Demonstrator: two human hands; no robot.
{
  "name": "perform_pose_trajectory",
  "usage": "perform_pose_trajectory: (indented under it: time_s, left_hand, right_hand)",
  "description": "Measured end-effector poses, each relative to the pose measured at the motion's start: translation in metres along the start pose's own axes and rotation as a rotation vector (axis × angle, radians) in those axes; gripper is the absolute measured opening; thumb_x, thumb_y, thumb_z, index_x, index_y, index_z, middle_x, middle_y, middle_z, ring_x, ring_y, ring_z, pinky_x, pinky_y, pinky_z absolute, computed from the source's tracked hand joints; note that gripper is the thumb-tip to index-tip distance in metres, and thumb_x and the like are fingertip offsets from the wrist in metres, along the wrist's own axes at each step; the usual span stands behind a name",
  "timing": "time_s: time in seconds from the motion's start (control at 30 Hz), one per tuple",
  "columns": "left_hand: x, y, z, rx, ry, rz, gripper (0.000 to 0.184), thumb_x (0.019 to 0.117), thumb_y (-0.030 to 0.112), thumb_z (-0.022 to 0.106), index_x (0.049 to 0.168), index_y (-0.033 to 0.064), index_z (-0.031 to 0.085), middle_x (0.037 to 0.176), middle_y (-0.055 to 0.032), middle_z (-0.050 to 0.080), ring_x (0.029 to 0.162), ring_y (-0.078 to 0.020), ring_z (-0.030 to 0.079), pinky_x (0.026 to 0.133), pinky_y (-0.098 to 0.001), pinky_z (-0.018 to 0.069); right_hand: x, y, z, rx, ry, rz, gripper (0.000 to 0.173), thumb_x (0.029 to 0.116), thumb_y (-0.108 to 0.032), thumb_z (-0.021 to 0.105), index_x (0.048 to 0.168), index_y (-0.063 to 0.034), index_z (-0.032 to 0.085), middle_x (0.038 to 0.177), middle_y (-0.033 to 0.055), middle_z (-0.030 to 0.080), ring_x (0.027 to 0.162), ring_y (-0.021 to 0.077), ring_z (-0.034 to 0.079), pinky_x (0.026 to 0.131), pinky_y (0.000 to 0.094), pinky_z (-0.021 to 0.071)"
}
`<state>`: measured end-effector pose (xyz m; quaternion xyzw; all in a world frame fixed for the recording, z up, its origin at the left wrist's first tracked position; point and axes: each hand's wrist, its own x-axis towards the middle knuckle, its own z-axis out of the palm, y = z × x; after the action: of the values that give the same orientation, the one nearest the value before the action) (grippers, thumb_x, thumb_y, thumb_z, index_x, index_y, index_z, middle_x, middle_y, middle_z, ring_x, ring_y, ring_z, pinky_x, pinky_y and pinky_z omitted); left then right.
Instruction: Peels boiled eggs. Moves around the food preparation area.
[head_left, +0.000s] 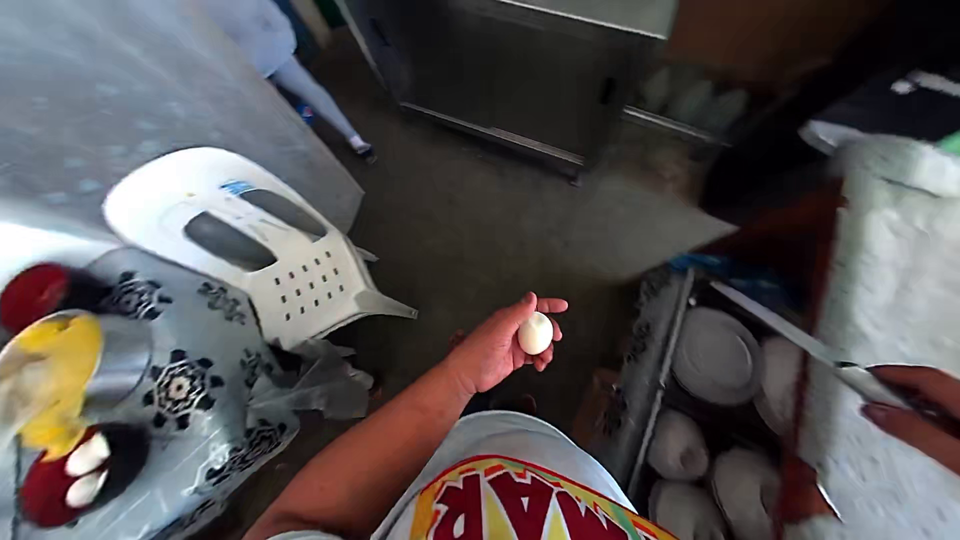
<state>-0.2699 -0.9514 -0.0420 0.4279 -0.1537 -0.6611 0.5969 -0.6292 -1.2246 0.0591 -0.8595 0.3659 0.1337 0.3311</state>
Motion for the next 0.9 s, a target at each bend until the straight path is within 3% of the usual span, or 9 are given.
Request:
perform_pose_trajectory:
  time_s: [0.07,0.13,0.3,0.43,0.53,0.63,0.67,0.77,0.9]
  left_hand:
    - [-0.007,0.017,-0.034,-0.039,0.073,0.077,0.048,0.1065,0.042,0.041,0.14,0.0103,0.053,0.098,-0.0019,0.067,0.078,-0.0114,0.066,0.072,-0.0256,0.0578]
    - [-0.015,0.037,-0.072,-0.046,0.168,0.155,0.047,0.1038,0.04,0.049,0.14,0.0102,0.054,0.101,-0.0022,0.067,0.078,-0.0114,0.067,0.071,-0.0254,0.0582]
    - [-0.03,0.095,-0.182,-0.08,0.425,0.301,0.048,0.1024,0.042,0.05,0.138,0.0103,0.058,0.104,-0.0043,0.07,0.077,-0.0117,0.068,0.069,-0.026,0.0587]
    - [-0.025,0.164,-0.27,-0.201,0.529,0.392,0.046,0.1032,0.041,0.049,0.135,0.0094,0.061,0.098,-0.0063,0.07,0.077,-0.0136,0.069,0.069,-0.0275,0.0603]
    - [-0.011,0.234,-0.324,-0.22,0.573,0.465,0.048,0.1016,0.043,0.053,0.135,0.0105,0.061,0.098,-0.0052,0.07,0.076,-0.0135,0.069,0.069,-0.0274,0.0601]
    - [0.011,0.299,-0.375,-0.242,0.595,0.521,0.049,0.0999,0.045,0.056,0.134,0.0102,0.062,0.096,-0.0057,0.07,0.075,-0.0139,0.069,0.067,-0.0275,0.0601]
    - [0.021,0.318,-0.392,-0.255,0.586,0.539,0.05,0.0992,0.046,0.058,0.134,0.0105,0.062,0.096,-0.0058,0.07,0.075,-0.0139,0.069,0.067,-0.0274,0.06]
    - [0.052,0.373,-0.442,-0.278,0.532,0.578,0.055,0.0948,0.052,0.065,0.132,0.0123,0.065,0.096,-0.0064,0.071,0.075,-0.0136,0.069,0.066,-0.0267,0.06]
    - [0.089,0.441,-0.506,-0.259,0.512,0.676,0.056,0.092,0.053,0.068,0.132,0.0137,0.066,0.096,-0.0066,0.07,0.074,-0.0129,0.068,0.064,-0.0259,0.059]
  right_hand:
    - [0.074,-0.049,0.013,-0.102,0.04,-0.164,0.044,0.0982,-0.019,0.064,0.129,0.0122,0.059,0.111,0.0357,0.064,0.095,0.0487,0.065,0.084,0.0669,0.0505]
    - [0.151,-0.094,0.038,-0.16,0.16,-0.359,0.042,0.0918,-0.022,0.067,0.122,0.0073,0.065,0.108,0.0289,0.068,0.092,0.0451,0.068,0.08,0.0653,0.0534]
    - [0.31,-0.251,0.075,-0.217,0.219,-0.555,0.051,0.0911,-0.013,0.073,0.14,-0.0122,0.061,0.117,0.0219,0.068,0.089,0.0423,0.071,0.071,0.0629,0.0573]
    - [0.416,-0.361,0.076,-0.292,0.305,-0.704,0.045,0.091,-0.011,0.071,0.136,-0.0162,0.067,0.114,0.0203,0.069,0.092,0.0396,0.071,0.069,0.0556,0.0592]
    - [0.497,-0.444,0.057,-0.272,0.138,-0.659,0.045,0.0958,-0.013,0.066,0.141,-0.0133,0.062,0.123,0.022,0.066,0.1,0.0399,0.07,0.081,0.056,0.0585]
    - [0.584,-0.528,0.038,-0.203,-0.196,-0.577,0.049,0.1006,-0.016,0.06,0.148,-0.0088,0.053,0.134,0.0207,0.063,0.115,0.0352,0.066,0.1,0.0525,0.052]
    - [0.613,-0.555,0.034,-0.177,-0.303,-0.57,0.048,0.1024,-0.017,0.057,0.149,-0.0068,0.052,0.13,0.0205,0.065,0.11,0.0323,0.067,0.097,0.0496,0.0527]
    - [0.701,-0.635,0.035,-0.066,-0.623,-0.499,0.041,0.1111,-0.024,0.043,0.147,-0.0058,0.048,0.104,0.0112,0.066,0.069,0.0154,0.064,0.063,0.0319,0.0565]
    - [0.817,-0.733,0.047,0.03,-0.826,-0.483,0.037,0.1132,-0.028,0.036,0.139,-0.0058,0.05,0.097,0.0063,0.064,0.057,0.0103,0.059,0.053,0.0259,0.0535]
